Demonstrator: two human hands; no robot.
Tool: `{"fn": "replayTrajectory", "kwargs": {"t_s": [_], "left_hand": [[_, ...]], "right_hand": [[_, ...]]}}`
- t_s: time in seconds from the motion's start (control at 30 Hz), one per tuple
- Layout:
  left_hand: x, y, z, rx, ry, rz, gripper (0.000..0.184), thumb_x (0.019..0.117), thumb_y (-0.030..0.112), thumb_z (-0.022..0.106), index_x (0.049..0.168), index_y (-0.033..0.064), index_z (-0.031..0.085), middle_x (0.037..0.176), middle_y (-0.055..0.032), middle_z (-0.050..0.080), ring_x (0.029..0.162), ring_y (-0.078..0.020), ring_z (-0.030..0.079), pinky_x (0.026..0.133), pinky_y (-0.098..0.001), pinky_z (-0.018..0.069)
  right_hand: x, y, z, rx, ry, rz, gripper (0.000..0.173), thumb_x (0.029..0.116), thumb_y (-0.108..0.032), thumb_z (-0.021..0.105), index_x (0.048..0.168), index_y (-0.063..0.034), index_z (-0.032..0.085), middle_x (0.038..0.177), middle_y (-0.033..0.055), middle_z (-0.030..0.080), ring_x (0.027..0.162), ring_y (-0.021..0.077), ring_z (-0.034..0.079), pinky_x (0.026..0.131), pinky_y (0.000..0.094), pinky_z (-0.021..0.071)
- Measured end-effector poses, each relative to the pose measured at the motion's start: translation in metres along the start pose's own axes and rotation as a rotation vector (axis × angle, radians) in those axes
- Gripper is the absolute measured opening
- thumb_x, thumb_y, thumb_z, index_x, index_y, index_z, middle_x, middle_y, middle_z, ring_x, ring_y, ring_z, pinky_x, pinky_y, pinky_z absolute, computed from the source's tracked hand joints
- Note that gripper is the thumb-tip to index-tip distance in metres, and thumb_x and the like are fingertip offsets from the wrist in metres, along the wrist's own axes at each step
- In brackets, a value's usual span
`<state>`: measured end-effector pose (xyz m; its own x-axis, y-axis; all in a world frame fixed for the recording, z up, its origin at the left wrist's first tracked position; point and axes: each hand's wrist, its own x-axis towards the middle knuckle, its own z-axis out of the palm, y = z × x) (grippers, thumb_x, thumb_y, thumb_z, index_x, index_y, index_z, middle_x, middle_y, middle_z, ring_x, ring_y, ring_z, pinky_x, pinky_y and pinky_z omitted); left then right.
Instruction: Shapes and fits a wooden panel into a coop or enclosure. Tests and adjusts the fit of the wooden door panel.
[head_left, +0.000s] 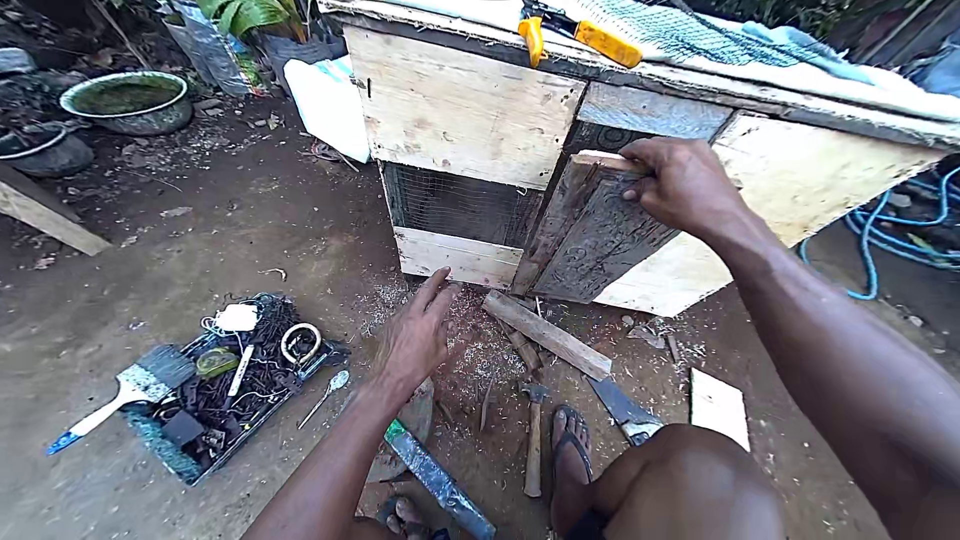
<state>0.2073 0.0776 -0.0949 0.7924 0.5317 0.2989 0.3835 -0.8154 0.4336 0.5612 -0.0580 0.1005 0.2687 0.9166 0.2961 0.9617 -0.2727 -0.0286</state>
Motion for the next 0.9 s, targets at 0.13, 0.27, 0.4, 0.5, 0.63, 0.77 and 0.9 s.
{"fn": "replayTrajectory", "kwargs": {"t_s": [0.13,0.27,0.4,0.5,0.63,0.77,0.9], "left_hand": [[-0.011,-0.008,-0.008,0.076,-0.041,0.058,0.045,0.0936,0.009,0.066,0.138,0.0142,0.064,0.163,-0.0077,0.042,0.120,-0.0303,0.067,0.092,-0.0484,0.0591],[-0.017,-0.011,-0.013,0.081,-0.055,0.059,0.045,0.0937,0.011,0.066,0.138,0.0143,0.064,0.163,-0.0058,0.041,0.111,-0.0301,0.071,0.086,-0.0481,0.0612],[-0.019,-0.017,-0.016,0.091,-0.081,0.022,0.049,0.0919,0.010,0.067,0.140,0.0165,0.063,0.164,-0.0051,0.041,0.109,-0.0303,0.072,0.083,-0.0492,0.0616],[-0.023,-0.022,-0.016,0.098,-0.098,0.006,0.051,0.0895,0.010,0.067,0.140,0.0172,0.063,0.164,-0.0033,0.041,0.110,-0.0283,0.072,0.083,-0.0483,0.0619],[-0.024,-0.025,-0.013,0.095,-0.093,0.042,0.052,0.0869,0.011,0.068,0.139,0.0157,0.064,0.164,-0.0031,0.041,0.120,-0.0273,0.068,0.085,-0.0482,0.0618],[-0.026,-0.023,-0.010,0.074,-0.083,0.059,0.051,0.0848,0.013,0.068,0.136,0.0159,0.066,0.161,-0.0027,0.045,0.115,-0.0253,0.071,0.083,-0.0474,0.0623],[-0.029,-0.017,-0.011,0.042,-0.109,0.099,0.050,0.0837,0.016,0.070,0.134,0.0139,0.067,0.159,-0.0052,0.048,0.111,-0.0238,0.072,0.085,-0.0452,0.0621]], "right_hand": [[0.023,0.022,0.019,-0.044,0.029,0.070,0.041,0.0846,-0.005,0.075,0.125,-0.0071,0.068,0.113,0.0215,0.070,0.106,0.0449,0.068,0.088,0.0682,0.0516],[0.039,0.031,0.038,-0.040,0.046,0.177,0.044,0.0829,-0.008,0.076,0.126,-0.0093,0.069,0.115,0.0215,0.071,0.109,0.0459,0.067,0.089,0.0688,0.0513],[0.053,0.028,0.050,-0.064,0.043,0.209,0.043,0.0840,-0.010,0.075,0.126,-0.0104,0.068,0.116,0.0208,0.071,0.109,0.0451,0.067,0.089,0.0680,0.0515],[0.066,0.031,0.050,-0.061,0.026,0.167,0.043,0.0833,-0.009,0.075,0.126,-0.0114,0.068,0.116,0.0194,0.070,0.109,0.0435,0.067,0.089,0.0667,0.0521],[0.066,0.042,0.060,-0.025,0.081,0.120,0.045,0.0812,-0.006,0.076,0.125,-0.0117,0.069,0.114,0.0171,0.070,0.107,0.0400,0.068,0.091,0.0638,0.0520],[0.055,0.054,0.079,-0.087,0.220,0.054,0.050,0.0839,-0.006,0.075,0.133,-0.0113,0.066,0.120,0.0165,0.069,0.113,0.0397,0.064,0.098,0.0568,0.0497],[0.044,0.055,0.089,-0.194,0.351,-0.018,0.053,0.0904,-0.005,0.069,0.142,-0.0166,0.062,0.124,0.0159,0.069,0.116,0.0392,0.063,0.103,0.0544,0.0483]]}}
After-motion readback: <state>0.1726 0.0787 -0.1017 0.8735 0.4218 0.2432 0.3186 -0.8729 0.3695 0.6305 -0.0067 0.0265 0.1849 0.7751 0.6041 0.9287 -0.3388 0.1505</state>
